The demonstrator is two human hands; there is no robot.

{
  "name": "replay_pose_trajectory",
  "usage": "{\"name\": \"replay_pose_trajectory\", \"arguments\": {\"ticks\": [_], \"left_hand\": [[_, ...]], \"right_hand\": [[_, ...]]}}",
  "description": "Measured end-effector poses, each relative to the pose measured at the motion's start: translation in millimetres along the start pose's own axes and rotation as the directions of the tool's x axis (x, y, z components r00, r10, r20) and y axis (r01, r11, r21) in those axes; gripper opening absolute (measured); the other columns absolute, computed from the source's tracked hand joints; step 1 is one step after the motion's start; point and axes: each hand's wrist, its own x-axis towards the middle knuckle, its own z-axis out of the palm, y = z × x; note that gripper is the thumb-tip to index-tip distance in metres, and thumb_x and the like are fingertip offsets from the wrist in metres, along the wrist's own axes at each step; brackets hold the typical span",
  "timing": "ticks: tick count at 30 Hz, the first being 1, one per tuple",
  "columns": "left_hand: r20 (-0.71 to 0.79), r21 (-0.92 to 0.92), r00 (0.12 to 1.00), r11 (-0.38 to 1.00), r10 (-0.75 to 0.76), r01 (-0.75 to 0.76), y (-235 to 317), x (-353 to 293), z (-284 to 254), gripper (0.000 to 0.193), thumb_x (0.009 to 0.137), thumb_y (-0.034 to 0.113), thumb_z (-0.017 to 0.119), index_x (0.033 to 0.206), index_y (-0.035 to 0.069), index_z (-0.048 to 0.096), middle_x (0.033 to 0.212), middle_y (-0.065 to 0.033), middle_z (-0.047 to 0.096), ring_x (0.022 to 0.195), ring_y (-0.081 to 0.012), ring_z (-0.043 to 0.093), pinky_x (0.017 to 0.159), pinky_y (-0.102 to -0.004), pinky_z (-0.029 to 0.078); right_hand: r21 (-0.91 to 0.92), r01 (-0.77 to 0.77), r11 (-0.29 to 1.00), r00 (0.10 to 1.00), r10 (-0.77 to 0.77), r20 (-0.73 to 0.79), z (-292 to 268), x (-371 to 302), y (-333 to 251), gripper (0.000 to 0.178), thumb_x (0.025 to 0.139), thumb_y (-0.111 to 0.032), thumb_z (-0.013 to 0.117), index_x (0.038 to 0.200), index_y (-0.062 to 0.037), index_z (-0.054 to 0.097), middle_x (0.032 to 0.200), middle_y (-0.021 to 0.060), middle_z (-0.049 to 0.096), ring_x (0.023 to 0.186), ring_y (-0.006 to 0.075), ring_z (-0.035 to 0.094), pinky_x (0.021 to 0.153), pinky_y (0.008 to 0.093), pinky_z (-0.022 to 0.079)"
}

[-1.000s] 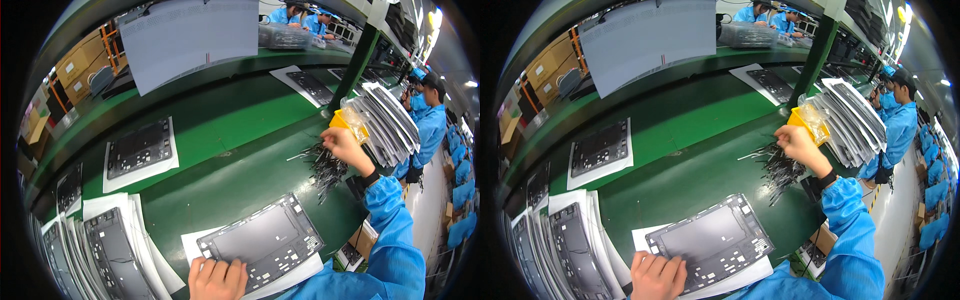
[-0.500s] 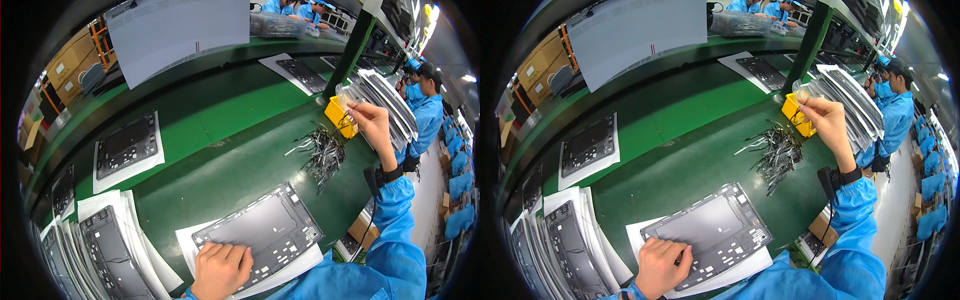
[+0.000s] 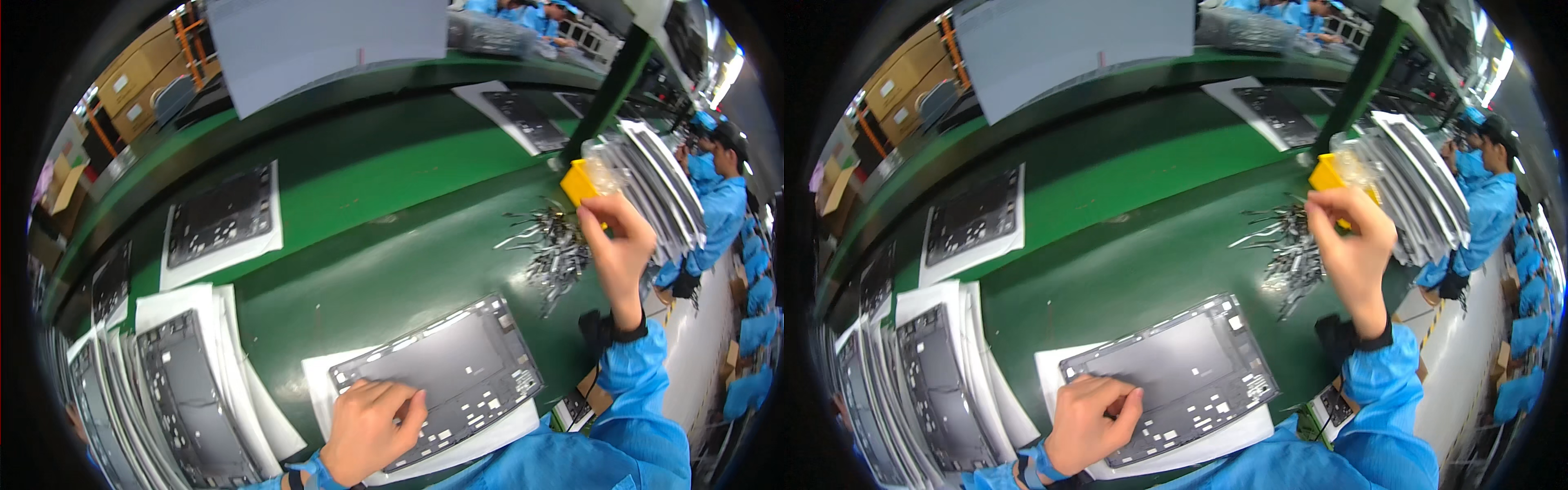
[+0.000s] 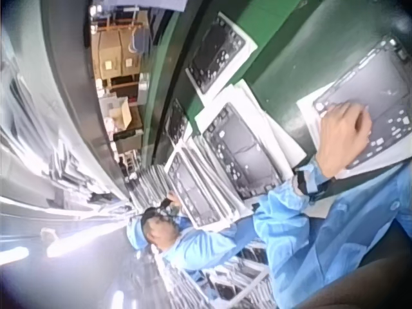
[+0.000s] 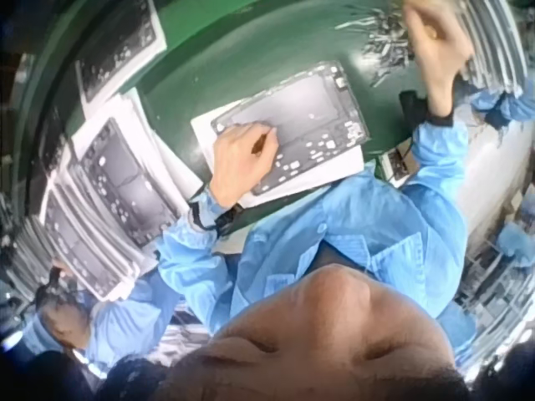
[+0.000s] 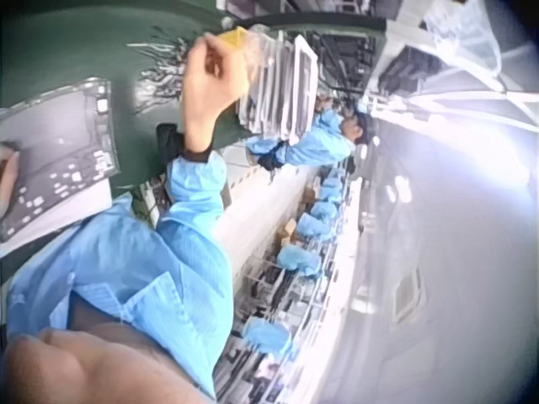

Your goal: Manually routing cables, applying tape, and assembling internal components into tablet or laptop display back covers on a factory production conveyor belt line.

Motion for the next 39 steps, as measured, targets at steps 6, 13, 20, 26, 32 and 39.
{"name": "replay_pose_trajectory", "arguments": {"ticks": [6, 13, 20, 26, 32, 39], "left_hand": [[0.412, -0.626, 0.825, 0.537, -0.387, 0.565, -4, 8, -11, 0.027, 0.108, 0.022, 0.060, 0.114, -0.003, 0.068, 0.091, -0.0091, 0.073, 0.077, -0.0168, 0.072, 0.074, -0.0310, 0.055], [0.398, -0.808, 0.846, 0.301, -0.355, 0.507, -4, 10, -5, 0.033, 0.109, 0.016, 0.059, 0.134, -0.006, 0.058, 0.109, -0.0112, 0.071, 0.094, -0.0149, 0.070, 0.085, -0.0278, 0.058], [0.287, -0.826, 0.890, 0.379, -0.353, 0.417, -4, 5, -4, 0.029, 0.097, -0.002, 0.072, 0.125, -0.005, 0.066, 0.107, -0.0081, 0.072, 0.099, -0.0120, 0.070, 0.088, -0.0262, 0.058], [0.196, -0.787, 0.884, 0.470, -0.425, 0.400, 0, 6, 12, 0.028, 0.093, -0.009, 0.074, 0.119, -0.006, 0.068, 0.108, -0.0083, 0.071, 0.103, -0.0128, 0.070, 0.092, -0.0257, 0.058], [0.133, -0.835, 0.895, 0.439, -0.426, 0.333, -1, 6, 21, 0.026, 0.092, -0.013, 0.072, 0.116, -0.008, 0.066, 0.105, -0.0098, 0.069, 0.098, -0.0141, 0.068, 0.087, -0.0271, 0.056], [-0.062, -0.799, 0.952, 0.587, -0.300, 0.132, 1, 6, 31, 0.025, 0.088, -0.017, 0.073, 0.112, -0.010, 0.068, 0.108, -0.0185, 0.068, 0.093, -0.0192, 0.069, 0.086, -0.0312, 0.058]], "right_hand": [[0.470, 0.223, 0.854, 0.888, -0.377, 0.264, 70, -59, -99, 0.021, 0.069, 0.012, 0.076, 0.086, 0.0002, 0.071, 0.086, 0.0107, 0.070, 0.067, 0.0236, 0.067, 0.057, 0.0316, 0.054], [0.689, 0.142, 0.711, 0.797, -0.495, 0.347, 89, -97, -100, 0.025, 0.069, 0.009, 0.081, 0.087, 0.0011, 0.065, 0.089, 0.0113, 0.064, 0.067, 0.0253, 0.064, 0.056, 0.0325, 0.053], [0.719, -0.052, 0.693, 0.827, -0.374, 0.420, 71, -74, -94, 0.029, 0.065, 0.016, 0.062, 0.089, 0.0008, 0.066, 0.100, 0.0170, 0.065, 0.082, 0.0268, 0.065, 0.069, 0.0332, 0.053], [0.692, -0.208, 0.691, 0.899, -0.143, 0.413, 75, -67, -67, 0.030, 0.064, 0.019, 0.059, 0.087, 0.0006, 0.063, 0.101, 0.0180, 0.063, 0.087, 0.0227, 0.062, 0.077, 0.0317, 0.052], [0.689, -0.290, 0.664, 0.870, -0.117, 0.479, 76, -69, -59, 0.030, 0.067, 0.020, 0.057, 0.089, 0.0010, 0.063, 0.106, 0.0172, 0.061, 0.092, 0.0221, 0.060, 0.083, 0.0306, 0.050], [0.695, -0.465, 0.549, 0.786, -0.106, 0.609, 76, -71, -54, 0.030, 0.070, 0.021, 0.053, 0.092, 0.0017, 0.061, 0.114, 0.0162, 0.053, 0.099, 0.0194, 0.055, 0.087, 0.0280, 0.049]]}}
